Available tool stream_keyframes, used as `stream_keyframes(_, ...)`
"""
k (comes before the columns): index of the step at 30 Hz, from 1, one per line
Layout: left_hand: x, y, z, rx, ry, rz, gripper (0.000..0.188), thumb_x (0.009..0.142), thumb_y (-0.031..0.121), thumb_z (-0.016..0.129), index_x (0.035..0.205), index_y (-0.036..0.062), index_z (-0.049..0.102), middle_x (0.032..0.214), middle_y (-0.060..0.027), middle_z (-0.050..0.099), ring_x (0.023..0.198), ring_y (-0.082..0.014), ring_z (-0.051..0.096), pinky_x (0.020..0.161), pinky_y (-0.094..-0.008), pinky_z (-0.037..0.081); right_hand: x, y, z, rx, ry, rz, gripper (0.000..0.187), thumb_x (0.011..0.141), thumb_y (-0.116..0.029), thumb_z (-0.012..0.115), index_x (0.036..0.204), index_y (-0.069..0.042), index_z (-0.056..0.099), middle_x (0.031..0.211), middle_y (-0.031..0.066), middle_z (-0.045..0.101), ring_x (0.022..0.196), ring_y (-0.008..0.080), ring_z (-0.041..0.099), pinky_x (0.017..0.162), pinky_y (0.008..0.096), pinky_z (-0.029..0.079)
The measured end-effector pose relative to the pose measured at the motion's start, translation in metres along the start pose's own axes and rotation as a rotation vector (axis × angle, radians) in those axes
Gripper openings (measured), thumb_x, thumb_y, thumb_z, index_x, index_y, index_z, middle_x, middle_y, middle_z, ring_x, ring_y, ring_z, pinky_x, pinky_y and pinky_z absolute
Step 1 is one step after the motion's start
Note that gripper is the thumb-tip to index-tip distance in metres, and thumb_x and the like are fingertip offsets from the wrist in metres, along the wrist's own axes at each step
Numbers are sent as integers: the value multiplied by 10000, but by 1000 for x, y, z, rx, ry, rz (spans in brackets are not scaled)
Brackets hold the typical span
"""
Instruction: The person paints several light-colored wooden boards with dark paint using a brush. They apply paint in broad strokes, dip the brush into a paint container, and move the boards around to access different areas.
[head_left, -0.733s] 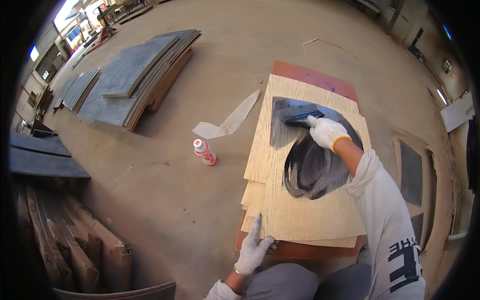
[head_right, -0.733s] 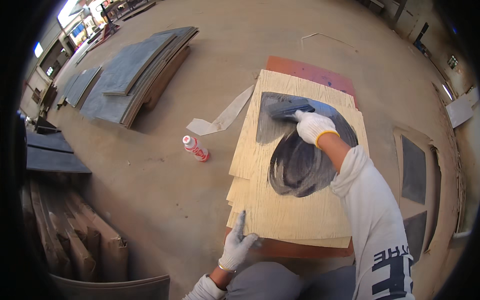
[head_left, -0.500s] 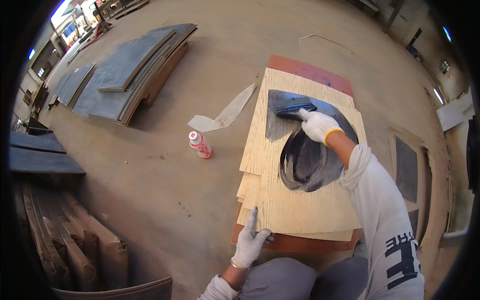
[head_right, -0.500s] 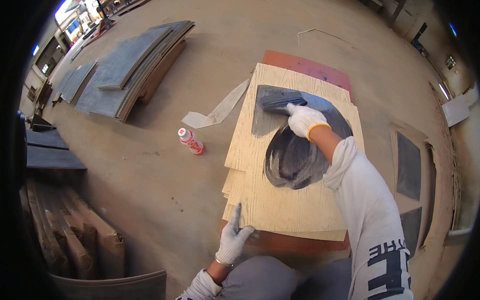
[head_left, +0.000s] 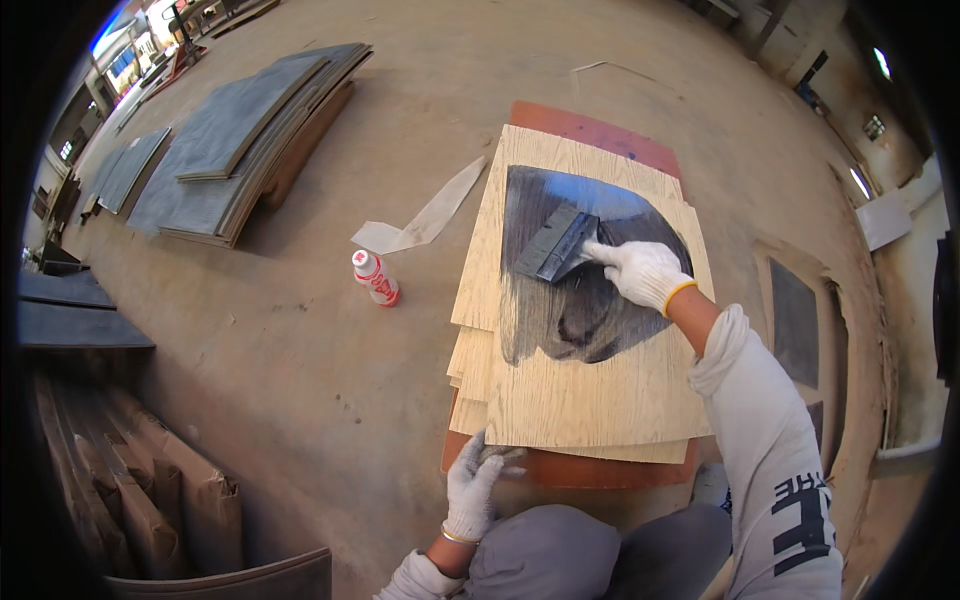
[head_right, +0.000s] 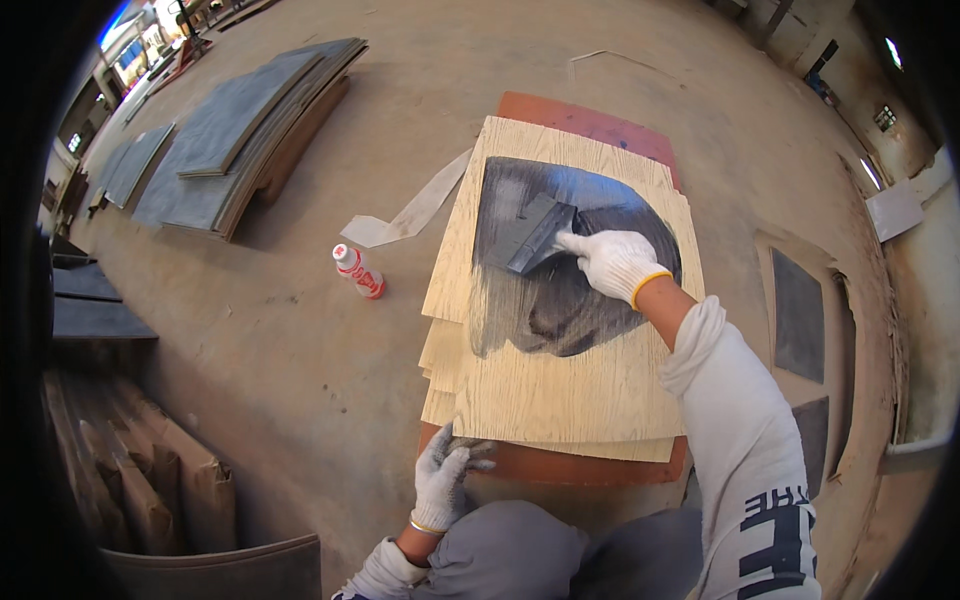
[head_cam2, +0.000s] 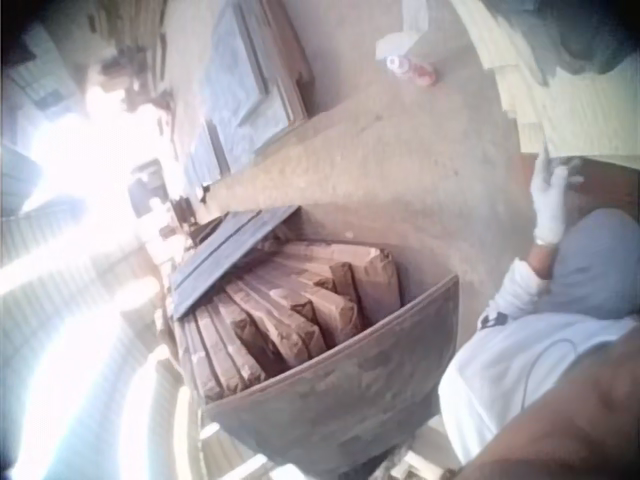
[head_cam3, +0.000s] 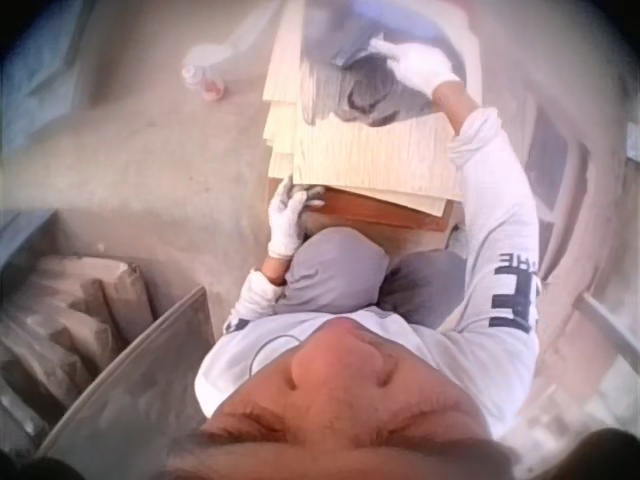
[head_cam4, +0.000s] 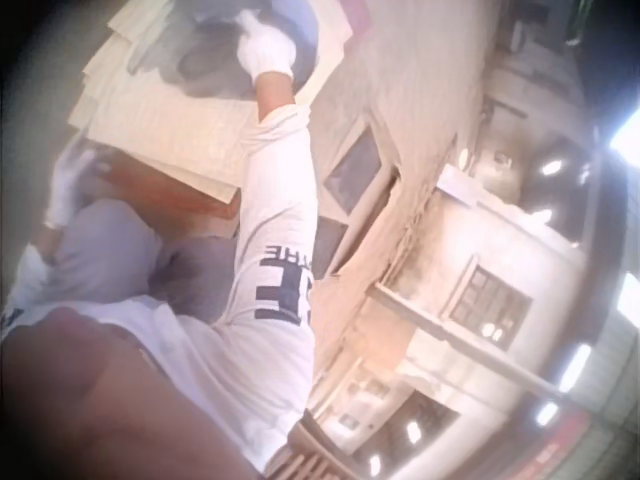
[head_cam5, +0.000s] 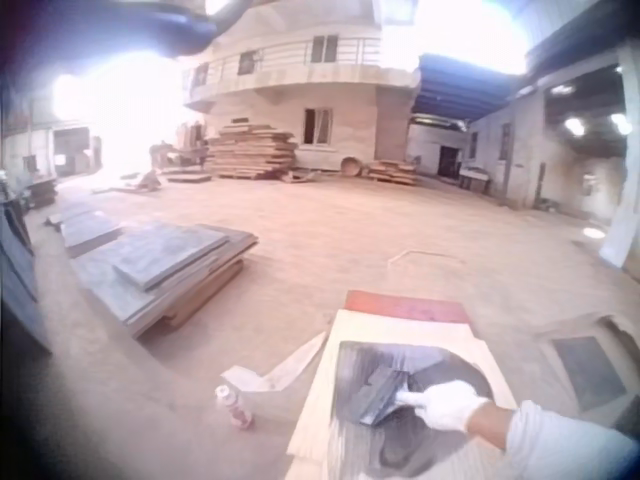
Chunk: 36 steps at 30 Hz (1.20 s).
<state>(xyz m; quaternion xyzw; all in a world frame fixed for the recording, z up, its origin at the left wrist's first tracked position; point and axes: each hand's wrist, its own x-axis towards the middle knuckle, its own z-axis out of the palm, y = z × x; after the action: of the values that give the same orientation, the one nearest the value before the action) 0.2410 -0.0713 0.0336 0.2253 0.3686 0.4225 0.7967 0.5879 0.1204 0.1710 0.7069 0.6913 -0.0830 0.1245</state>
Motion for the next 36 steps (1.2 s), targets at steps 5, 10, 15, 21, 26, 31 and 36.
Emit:
stream_keyframes(5, -11, 18, 0, -330, -96, -114, 799, 928, 152, 660, 1608, -76, 307, 1523, -302, 517, 1412, -425, 530, 1144, -549, 462, -39, -36, 16, 19, -55, -206, 503, 1025, -281, 552, 1524, -344, 541, 1060, 169, 724, 966, 364, 730, 838, 476, 578)
stream_keyframes(10, -13, 8, -5, -491, -155, -93, 819, 900, 95, 626, 1649, 22, 304, 1666, -220, 385, 1548, -395, 358, 1239, -571, 327, -71, -63, 7, -52, -142, -199, 518, 1019, -249, 509, 1524, -364, 523, 1033, 159, 729, 935, 344, 740, 793, 484, 583)
stream_keyframes(15, 6, 8, 1, -453, -152, -3, 789, 930, 81, 591, 1662, 60, 297, 1697, -155, 366, 1566, -348, 342, 1246, -564, 310, -32, -54, 21, 53, -25, -40, 493, 1012, -242, 501, 1489, -345, 567, 980, 142, 761, 907, 356, 743, 784, 487, 588)
stream_keyframes(21, 5, 6, -7, -475, -184, 21, 825, 925, 77, 600, 1674, 53, 255, 1697, -150, 364, 1556, -347, 357, 1242, -549, 322, -39, -70, 1, 82, -67, -91, 468, 1025, -249, 499, 1475, -342, 590, 1134, 120, 763, 1046, 342, 730, 867, 474, 583)
stream_keyframes(26, 0, 0, -3, -464, -192, -33, 807, 924, 53, 596, 1662, 34, 269, 1680, -172, 380, 1548, -357, 365, 1236, -560, 335, -21, -51, 13, 91, -25, 1, 429, 1018, -225, 494, 1428, -309, 591, 1129, 141, 760, 1037, 352, 735, 850, 493, 588)
stream_keyframes(31, -16, -8, -12, -430, -80, -100, 776, 902, 51, 611, 1631, 57, 346, 1655, -166, 421, 1515, -371, 408, 1217, -565, 357, -104, -92, 30, -20, -149, -214, 526, 969, -215, 566, 1480, -334, 541, 1031, 146, 745, 937, 347, 758, 769, 495, 596)
stream_keyframes(36, -22, -12, -19, -441, -44, -105, 727, 938, 45, 600, 1618, 13, 345, 1614, -241, 446, 1381, -414, 543, 1107, -548, 483, -116, -88, 21, 14, -154, -138, 535, 999, -251, 553, 1521, -365, 529, 969, 125, 739, 894, 323, 748, 759, 489, 589)
